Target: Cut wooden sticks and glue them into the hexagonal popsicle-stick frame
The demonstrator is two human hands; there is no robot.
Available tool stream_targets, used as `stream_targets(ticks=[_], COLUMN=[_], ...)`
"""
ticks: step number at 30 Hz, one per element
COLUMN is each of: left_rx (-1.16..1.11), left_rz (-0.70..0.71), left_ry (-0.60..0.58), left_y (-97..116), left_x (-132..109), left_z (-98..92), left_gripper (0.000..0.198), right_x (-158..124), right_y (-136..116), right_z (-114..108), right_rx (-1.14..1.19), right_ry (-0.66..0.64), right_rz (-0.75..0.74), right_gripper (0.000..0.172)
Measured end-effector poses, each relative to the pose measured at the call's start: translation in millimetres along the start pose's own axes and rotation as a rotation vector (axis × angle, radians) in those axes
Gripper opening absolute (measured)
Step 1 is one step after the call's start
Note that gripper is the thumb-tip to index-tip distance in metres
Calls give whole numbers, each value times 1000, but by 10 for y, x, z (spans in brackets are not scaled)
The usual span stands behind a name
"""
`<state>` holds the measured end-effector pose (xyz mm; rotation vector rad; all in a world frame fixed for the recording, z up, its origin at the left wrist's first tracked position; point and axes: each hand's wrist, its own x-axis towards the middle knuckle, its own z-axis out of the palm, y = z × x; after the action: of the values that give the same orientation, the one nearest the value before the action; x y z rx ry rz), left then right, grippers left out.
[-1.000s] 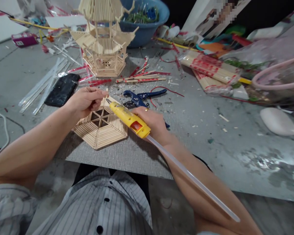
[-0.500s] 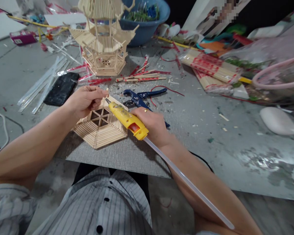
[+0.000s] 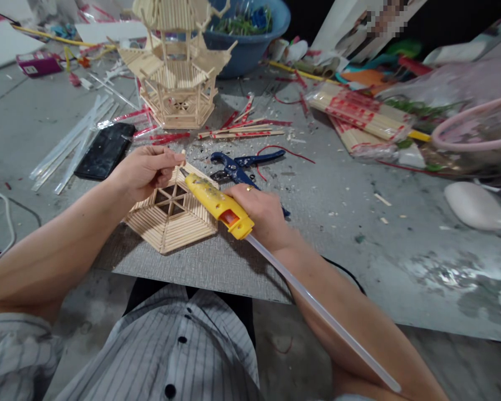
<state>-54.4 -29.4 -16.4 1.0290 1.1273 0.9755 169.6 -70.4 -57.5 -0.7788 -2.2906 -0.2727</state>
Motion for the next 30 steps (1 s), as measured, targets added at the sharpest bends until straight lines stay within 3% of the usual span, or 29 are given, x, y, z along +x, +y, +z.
stream_targets(ticks=[18, 30], left_rx=[-9, 8], left_rz=[17, -10], left_ry=[-24, -23], left_y=[-1, 19], left_x=[-4, -12], left_z=[2, -7], left_gripper=[30, 30], right_x=[-38, -140], right_y=[26, 97], right_z=[17, 93], right_rx=[82, 100], right_ry=[9, -11], right_rz=[44, 173], right_gripper=[6, 10])
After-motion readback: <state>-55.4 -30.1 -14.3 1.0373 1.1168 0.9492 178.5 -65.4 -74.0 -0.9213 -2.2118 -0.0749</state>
